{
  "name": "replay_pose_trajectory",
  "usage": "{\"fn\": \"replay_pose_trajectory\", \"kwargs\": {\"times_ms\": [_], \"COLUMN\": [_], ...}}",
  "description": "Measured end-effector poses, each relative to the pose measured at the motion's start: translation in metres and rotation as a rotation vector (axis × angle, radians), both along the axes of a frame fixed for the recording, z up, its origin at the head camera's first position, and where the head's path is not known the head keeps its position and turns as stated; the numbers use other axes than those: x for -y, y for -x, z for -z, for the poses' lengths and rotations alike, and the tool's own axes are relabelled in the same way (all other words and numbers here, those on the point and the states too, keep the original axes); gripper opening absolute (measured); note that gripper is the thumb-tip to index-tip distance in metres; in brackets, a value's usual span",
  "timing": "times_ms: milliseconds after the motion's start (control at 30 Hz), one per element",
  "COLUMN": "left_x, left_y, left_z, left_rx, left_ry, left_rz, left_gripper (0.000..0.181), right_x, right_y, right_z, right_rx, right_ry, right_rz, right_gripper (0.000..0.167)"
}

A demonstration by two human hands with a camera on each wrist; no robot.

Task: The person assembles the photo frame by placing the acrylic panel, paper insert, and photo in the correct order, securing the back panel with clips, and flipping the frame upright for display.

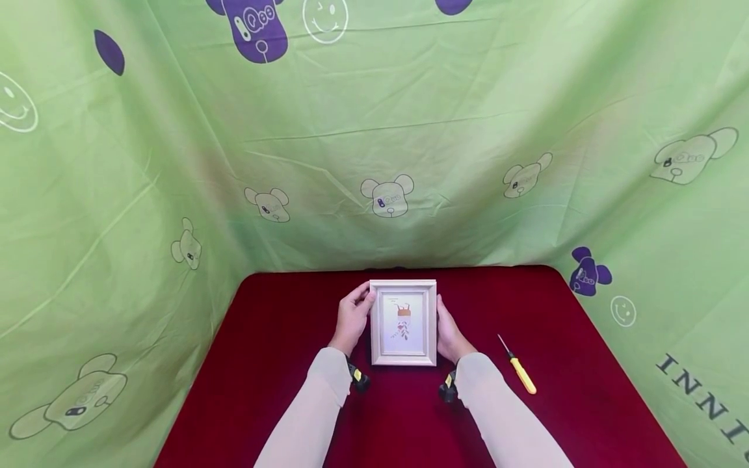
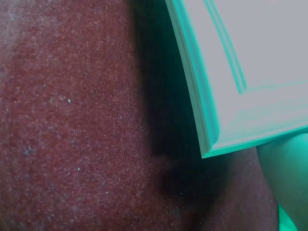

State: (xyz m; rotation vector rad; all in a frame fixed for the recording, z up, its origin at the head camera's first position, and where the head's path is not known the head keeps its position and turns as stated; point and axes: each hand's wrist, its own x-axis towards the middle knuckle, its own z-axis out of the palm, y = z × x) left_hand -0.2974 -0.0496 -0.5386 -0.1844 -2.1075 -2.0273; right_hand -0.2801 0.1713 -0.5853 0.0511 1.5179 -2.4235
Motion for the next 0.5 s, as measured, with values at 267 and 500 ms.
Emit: {"fn": "replay_pose_trajectory", "kwargs": {"times_ms": [267,500], "left_x": [-0.002,0.001], "left_y": [-0.015,0.008], "left_z": [-0.026,0.008], "left_rx": [-0.027,0.022], "left_ry": [0.015,-0.028], "left_rz": [0.002,-0.001], "left_gripper": [0.033,0.035], "right_x": [0.001,0.001], "right_y": [0.004,0.007], "right_z": [-0.002,-0.001], "right_rx": [0.006,-0.011], "right_ry": [-0.027,-0.013], "right_rz": [0.053,0.010], "right_gripper": [0.075,0.065]}}
